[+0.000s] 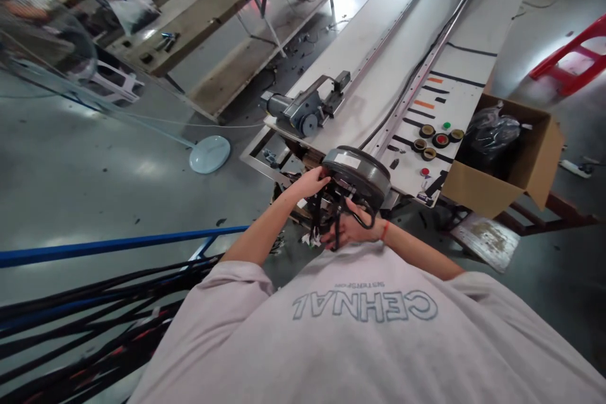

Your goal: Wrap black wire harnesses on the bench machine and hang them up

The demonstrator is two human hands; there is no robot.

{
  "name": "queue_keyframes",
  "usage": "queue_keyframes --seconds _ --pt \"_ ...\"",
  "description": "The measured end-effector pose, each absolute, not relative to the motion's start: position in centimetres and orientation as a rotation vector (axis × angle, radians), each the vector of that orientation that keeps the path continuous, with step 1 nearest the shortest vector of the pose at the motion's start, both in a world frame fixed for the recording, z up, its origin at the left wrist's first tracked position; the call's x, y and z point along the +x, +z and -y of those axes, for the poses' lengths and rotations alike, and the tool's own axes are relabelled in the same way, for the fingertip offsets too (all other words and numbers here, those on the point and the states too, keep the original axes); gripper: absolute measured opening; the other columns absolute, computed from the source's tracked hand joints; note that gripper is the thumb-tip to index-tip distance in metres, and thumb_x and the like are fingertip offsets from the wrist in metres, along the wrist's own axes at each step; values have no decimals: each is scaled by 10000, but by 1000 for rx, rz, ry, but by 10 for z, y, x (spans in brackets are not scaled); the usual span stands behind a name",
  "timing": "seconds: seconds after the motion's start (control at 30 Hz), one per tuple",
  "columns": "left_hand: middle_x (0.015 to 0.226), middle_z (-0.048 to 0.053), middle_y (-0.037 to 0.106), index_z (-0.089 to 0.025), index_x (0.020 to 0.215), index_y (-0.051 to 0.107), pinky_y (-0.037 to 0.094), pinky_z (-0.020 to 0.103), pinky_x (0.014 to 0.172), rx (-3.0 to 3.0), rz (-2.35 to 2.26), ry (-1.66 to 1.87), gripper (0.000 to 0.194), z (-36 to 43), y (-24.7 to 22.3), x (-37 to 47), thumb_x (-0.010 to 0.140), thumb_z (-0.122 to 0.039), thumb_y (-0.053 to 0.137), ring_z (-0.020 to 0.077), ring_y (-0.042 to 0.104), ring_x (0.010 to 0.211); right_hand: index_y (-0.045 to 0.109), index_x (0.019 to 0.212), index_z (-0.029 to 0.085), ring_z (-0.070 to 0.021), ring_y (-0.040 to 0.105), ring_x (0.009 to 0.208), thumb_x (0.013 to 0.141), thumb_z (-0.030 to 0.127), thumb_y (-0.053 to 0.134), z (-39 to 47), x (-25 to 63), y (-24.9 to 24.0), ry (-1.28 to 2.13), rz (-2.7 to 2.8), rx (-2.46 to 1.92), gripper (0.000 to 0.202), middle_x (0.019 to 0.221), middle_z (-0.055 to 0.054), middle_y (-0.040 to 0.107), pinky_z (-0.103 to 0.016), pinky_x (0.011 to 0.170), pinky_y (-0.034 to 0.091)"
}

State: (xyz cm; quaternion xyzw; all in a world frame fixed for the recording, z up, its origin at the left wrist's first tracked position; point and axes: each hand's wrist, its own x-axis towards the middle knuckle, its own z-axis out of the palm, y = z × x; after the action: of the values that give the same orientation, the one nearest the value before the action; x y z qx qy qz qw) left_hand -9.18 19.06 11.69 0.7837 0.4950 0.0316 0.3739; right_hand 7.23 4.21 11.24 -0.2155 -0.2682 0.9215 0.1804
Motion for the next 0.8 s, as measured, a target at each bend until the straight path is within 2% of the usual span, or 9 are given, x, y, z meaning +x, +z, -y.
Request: queue_keyframes --seconds 0.1,0.17,0.23,0.3,0.37,0.47,0.57,0.67,0.8 --pt "951 108 662 -140 953 613 487 366 853 2151 -1313 63 193 -186 124 -89 838 -282 550 246 624 916 508 710 189 -173 619 615 813 818 245 -70 46 93 2350 678 -935 690 663 -86 639 -294 604 510" --pt "980 122 646 -135 976 611 486 372 884 2189 -1339 86 191 -178 133 -87 850 -260 541 247 620 955 433 617 212 -124 515 437 820 799 300 -65 48 89 2132 737 -1187 635 512 -41 568 -238 451 435" --pt "1065 136 618 -141 1011 603 479 377 919 2187 -1407 174 198 -160 141 -87 845 -235 546 247 609 1010 402 585 218 -113 478 374 804 805 331 -40 67 94 2039 888 -1309 631 465 -28 543 -226 383 384" --pt "1102 126 607 -161 1016 596 483 370 922 2076 -1441 273 192 -134 144 -86 860 -253 531 235 613 1014 419 585 214 -126 513 385 798 803 348 -5 97 102 2017 1048 -1356 630 484 -31 561 -233 382 393" --pt "1030 100 637 -177 976 591 515 348 849 1766 -1357 194 202 -104 137 -81 887 -338 507 211 644 917 448 564 211 -133 541 413 829 751 372 27 127 109 1961 1157 -1488 606 513 -44 582 -249 420 424" --pt "958 82 653 -184 987 555 536 300 687 1072 -1196 -18 358 -67 108 -63 849 -514 550 177 667 759 481 497 220 -144 534 409 888 654 371 58 161 109 1844 1243 -1777 594 498 -63 579 -287 464 440" --pt "1047 105 618 -188 1049 516 533 284 690 641 -1223 138 491 -56 78 -43 800 -607 575 170 675 801 520 482 238 -159 528 414 918 612 348 71 175 103 1746 1300 -1842 599 472 -56 564 -312 494 441" --pt "1037 96 613 -186 1070 521 526 291 731 730 -1312 267 480 -64 73 -42 809 -586 571 176 658 853 548 488 253 -161 534 441 914 608 386 77 178 103 1660 1361 -1765 578 474 -44 570 -314 529 448" --pt "1057 106 612 -177 1190 533 471 352 877 1448 -1575 443 520 -90 88 -59 793 -499 631 230 596 982 578 506 242 -154 529 462 906 597 438 77 178 106 1604 1387 -1694 553 489 -33 580 -297 539 443"
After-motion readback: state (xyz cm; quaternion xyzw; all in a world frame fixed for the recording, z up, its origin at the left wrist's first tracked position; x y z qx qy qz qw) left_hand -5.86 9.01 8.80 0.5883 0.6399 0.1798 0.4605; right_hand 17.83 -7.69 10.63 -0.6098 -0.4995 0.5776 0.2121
